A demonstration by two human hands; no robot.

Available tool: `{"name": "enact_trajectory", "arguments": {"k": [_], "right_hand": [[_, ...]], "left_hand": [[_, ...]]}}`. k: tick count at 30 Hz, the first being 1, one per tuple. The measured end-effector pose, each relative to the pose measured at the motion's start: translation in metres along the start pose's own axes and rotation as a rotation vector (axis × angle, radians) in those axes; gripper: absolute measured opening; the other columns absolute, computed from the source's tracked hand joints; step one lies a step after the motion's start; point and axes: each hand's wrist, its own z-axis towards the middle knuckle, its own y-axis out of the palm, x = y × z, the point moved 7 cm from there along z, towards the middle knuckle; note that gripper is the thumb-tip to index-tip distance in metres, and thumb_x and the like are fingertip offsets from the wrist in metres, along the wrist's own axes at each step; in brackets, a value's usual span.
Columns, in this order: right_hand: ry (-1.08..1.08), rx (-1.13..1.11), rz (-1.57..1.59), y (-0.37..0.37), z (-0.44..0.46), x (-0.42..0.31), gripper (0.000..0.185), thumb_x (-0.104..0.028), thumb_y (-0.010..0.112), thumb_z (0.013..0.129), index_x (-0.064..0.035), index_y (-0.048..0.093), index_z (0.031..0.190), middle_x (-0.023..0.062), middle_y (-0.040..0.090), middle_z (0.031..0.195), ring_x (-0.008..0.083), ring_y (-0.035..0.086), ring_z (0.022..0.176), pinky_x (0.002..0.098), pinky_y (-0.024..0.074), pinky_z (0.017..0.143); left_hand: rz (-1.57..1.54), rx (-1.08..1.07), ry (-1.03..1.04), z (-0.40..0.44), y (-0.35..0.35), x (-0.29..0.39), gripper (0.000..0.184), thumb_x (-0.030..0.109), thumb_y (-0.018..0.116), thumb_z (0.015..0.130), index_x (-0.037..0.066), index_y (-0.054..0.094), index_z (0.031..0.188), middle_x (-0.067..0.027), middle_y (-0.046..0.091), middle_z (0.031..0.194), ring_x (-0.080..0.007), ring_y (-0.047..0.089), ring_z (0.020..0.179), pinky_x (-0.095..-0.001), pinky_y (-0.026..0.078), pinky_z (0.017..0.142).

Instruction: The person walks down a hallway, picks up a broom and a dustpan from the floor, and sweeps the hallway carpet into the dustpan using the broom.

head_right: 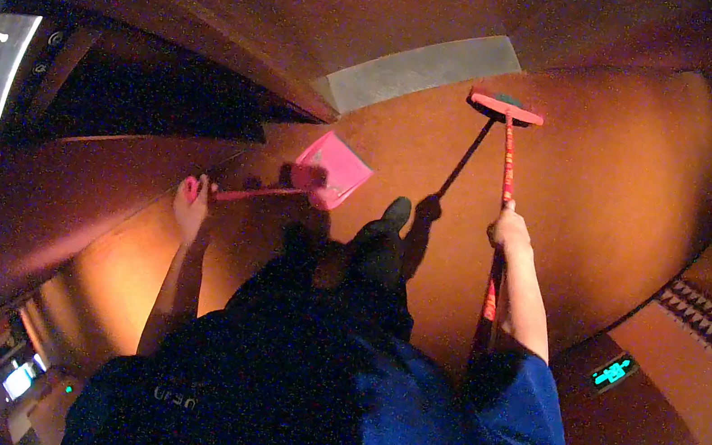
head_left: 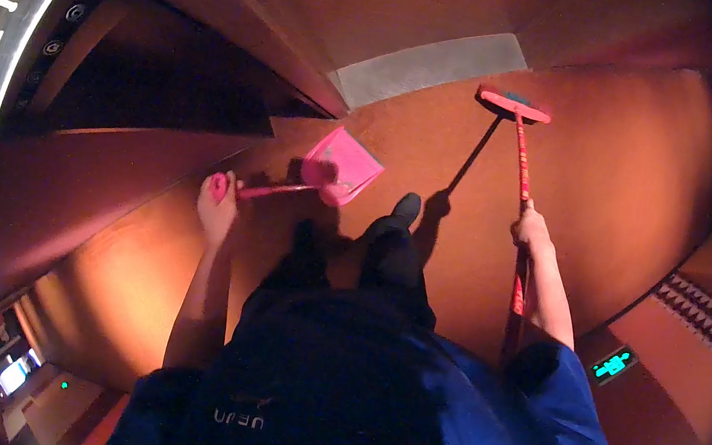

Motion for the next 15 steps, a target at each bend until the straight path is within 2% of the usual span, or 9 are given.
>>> {"name": "enact_trajectory", "arguments": {"k": [3,5,6,7,8,9,12,14,15], "right_hand": [[-0.153,-0.035,-0.296,0.064,-0.081,-0.084,0.049,-0.017,0.045,0.076,-0.0035,0.028,0.120,0.0174,0.057,0.085,0.0289,0.057,0.081,0.0377,0.0464,0.068],[-0.306,-0.227,-0.372,0.106,-0.163,-0.139,0.061,-0.013,0.042,0.077,0.0003,0.010,0.128,0.0180,0.056,0.089,0.0293,0.057,0.080,0.0377,0.0455,0.071],[-0.314,-0.360,-0.316,0.135,-0.187,-0.154,0.067,-0.013,0.043,0.077,-0.0031,0.003,0.130,0.0184,0.054,0.097,0.0308,0.056,0.085,0.0390,0.0446,0.073],[-0.294,-0.406,-0.261,0.147,-0.212,-0.170,0.067,-0.014,0.044,0.076,-0.0059,0.006,0.131,0.0193,0.052,0.103,0.0328,0.054,0.088,0.0402,0.0442,0.075],[-0.344,-0.445,-0.141,0.157,-0.235,-0.181,0.071,-0.011,0.044,0.074,-0.0179,0.002,0.132,0.0237,0.051,0.101,0.0340,0.051,0.094,0.0382,0.0407,0.081],[-0.298,-0.514,-0.135,0.161,-0.255,-0.194,0.069,-0.011,0.044,0.075,-0.0192,0.007,0.132,0.0235,0.050,0.104,0.0342,0.050,0.096,0.0389,0.0401,0.081],[-0.240,-0.578,-0.060,0.159,-0.296,-0.200,0.066,-0.014,0.046,0.075,-0.0167,0.011,0.131,0.0235,0.050,0.104,0.0347,0.049,0.097,0.0392,0.0397,0.082],[-0.277,-0.480,0.061,0.153,-0.301,-0.181,0.063,-0.015,0.047,0.076,-0.0180,0.015,0.130,0.0242,0.050,0.103,0.0345,0.049,0.097,0.0398,0.0391,0.082],[-0.242,-0.346,0.087,0.147,-0.295,-0.167,0.060,-0.014,0.048,0.075,-0.0161,0.020,0.128,0.0247,0.052,0.097,0.0348,0.051,0.093,0.0411,0.0410,0.078]], "left_hand": [[0.007,0.040,-0.071,0.012,-0.049,-0.019,0.016,0.015,0.054,0.081,0.001,0.048,0.085,-0.0045,0.051,0.074,-0.0116,0.053,0.067,-0.0229,0.043,0.063],[0.210,-0.021,0.095,0.018,-0.069,-0.016,0.018,0.018,0.055,0.080,0.001,0.049,0.083,-0.0032,0.051,0.074,-0.0118,0.050,0.062,-0.0236,0.043,0.061],[0.198,-0.028,0.092,0.032,-0.085,-0.038,0.018,0.018,0.055,0.080,0.001,0.049,0.083,-0.0032,0.051,0.074,-0.0118,0.050,0.062,-0.0236,0.043,0.061],[0.205,-0.101,0.124,0.052,-0.098,-0.073,0.018,0.019,0.055,0.079,0.002,0.049,0.083,-0.0032,0.051,0.073,-0.0117,0.049,0.062,-0.0241,0.042,0.060],[0.214,-0.169,0.155,0.064,-0.105,-0.092,0.019,0.020,0.056,0.079,0.003,0.049,0.083,-0.0031,0.051,0.072,-0.0116,0.047,0.061,-0.0245,0.041,0.059],[0.206,-0.169,0.152,0.071,-0.106,-0.093,0.019,0.020,0.056,0.079,0.003,0.049,0.083,-0.0031,0.051,0.072,-0.0116,0.047,0.061,-0.0245,0.041,0.059],[-0.209,-0.291,0.221,0.064,-0.091,-0.057,0.015,0.018,0.055,0.077,0.004,0.051,0.080,-0.0042,0.050,0.069,-0.0113,0.045,0.063,-0.0260,0.039,0.058],[0.366,-0.173,0.073,0.043,-0.090,-0.021,0.012,0.014,0.054,0.077,0.003,0.051,0.077,-0.0058,0.049,0.067,-0.0109,0.045,0.065,-0.0259,0.039,0.059],[0.367,-0.171,0.067,0.045,-0.090,-0.035,0.012,0.014,0.054,0.077,0.003,0.051,0.077,-0.0058,0.049,0.067,-0.0109,0.045,0.065,-0.0259,0.039,0.059]]}}
